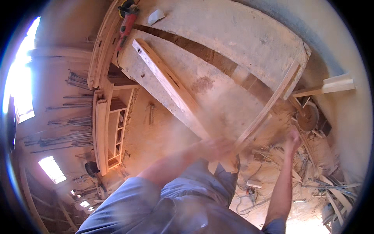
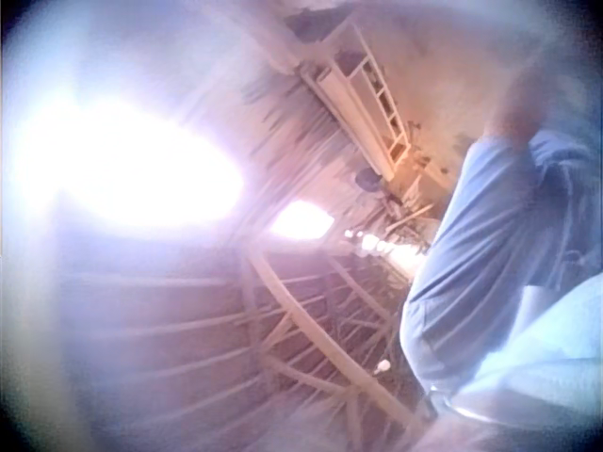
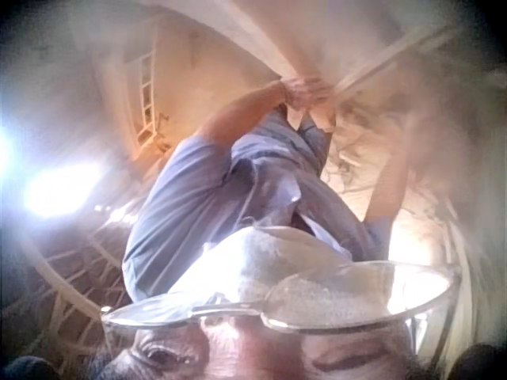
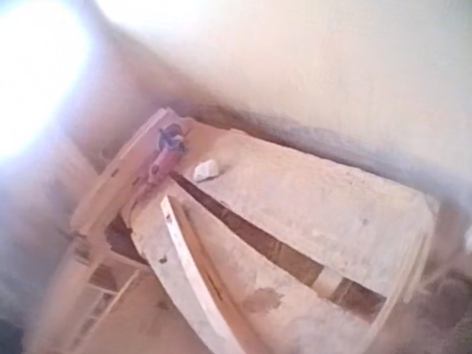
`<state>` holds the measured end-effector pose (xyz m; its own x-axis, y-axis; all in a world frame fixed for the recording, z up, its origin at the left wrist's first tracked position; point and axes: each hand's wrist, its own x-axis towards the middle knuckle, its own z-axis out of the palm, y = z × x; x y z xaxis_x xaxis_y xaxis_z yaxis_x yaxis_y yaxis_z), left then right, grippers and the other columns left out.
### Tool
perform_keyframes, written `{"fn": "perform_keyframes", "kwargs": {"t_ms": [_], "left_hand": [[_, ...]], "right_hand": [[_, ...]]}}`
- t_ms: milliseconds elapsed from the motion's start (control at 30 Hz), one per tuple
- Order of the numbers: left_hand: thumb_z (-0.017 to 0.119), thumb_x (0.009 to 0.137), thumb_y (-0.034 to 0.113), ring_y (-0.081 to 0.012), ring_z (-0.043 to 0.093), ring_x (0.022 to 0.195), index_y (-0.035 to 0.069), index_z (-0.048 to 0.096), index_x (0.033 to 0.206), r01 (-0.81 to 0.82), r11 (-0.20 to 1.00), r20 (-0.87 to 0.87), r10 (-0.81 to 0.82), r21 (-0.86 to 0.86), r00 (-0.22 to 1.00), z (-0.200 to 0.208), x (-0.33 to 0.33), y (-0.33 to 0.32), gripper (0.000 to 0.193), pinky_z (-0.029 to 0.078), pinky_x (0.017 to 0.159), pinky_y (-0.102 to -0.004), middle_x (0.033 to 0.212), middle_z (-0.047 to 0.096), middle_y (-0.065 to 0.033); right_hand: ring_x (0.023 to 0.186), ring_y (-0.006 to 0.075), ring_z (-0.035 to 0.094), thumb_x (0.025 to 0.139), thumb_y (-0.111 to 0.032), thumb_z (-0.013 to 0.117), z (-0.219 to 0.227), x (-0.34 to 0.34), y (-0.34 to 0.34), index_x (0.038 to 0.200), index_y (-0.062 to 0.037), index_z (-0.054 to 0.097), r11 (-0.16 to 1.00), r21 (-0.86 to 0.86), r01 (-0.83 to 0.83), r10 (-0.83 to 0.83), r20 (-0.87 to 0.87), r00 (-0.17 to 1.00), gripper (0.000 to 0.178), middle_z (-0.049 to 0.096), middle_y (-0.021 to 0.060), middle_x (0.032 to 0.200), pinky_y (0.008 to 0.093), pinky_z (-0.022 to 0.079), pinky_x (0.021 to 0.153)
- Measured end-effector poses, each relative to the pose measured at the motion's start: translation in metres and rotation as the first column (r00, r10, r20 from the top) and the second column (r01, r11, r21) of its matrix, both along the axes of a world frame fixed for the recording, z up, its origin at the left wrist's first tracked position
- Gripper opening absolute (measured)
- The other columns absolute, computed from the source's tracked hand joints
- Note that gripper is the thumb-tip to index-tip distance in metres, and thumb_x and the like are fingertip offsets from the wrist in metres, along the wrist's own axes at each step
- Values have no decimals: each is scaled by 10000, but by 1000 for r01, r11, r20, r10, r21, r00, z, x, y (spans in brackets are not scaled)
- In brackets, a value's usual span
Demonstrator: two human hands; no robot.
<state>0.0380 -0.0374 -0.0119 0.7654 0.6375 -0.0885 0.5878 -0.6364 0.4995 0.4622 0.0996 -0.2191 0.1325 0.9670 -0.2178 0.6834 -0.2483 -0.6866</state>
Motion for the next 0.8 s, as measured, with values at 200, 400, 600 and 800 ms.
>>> {"fn": "perform_keyframes", "kwargs": {"t_ms": [200,400,600,800], "left_hand": [[645,736,269,-261,571,1024,85,651,890,-58,988,128,40,144,991,-30,0,-14,240,454,865,-399,1031,596,-99],[690,714,267,-253,540,1084,74,656,946,-112,964,158,75,243,985,-10,-10,-17,304,429,883,-384,1068,580,-97],[696,714,219,-321,429,1322,69,595,1216,79,996,159,-84,36,984,9,-38,-34,533,339,1107,-445,1323,529,-151],[674,730,155,-378,155,1525,97,463,1401,-103,984,177,129,-148,976,23,-144,-35,705,120,1254,-501,1641,211,-162]], "right_hand": [[768,129,640,975,-273,628,48,-61,-167,1093,-94,668,810,-578,-104,-197,-434,879,218,681,43,951,290,549,640],[811,264,680,1051,-492,342,145,-168,-221,1235,-130,604,419,-902,-107,-745,-408,528,483,709,92,1045,426,556,688],[987,280,660,1044,-434,398,197,-222,-231,1251,-117,599,525,-829,191,-838,-464,287,428,695,98,1109,460,536,808],[942,233,665,984,-353,585,231,-244,-222,1151,-64,649,574,-664,479,-818,-488,304,340,701,83,1056,371,526,744]]}}
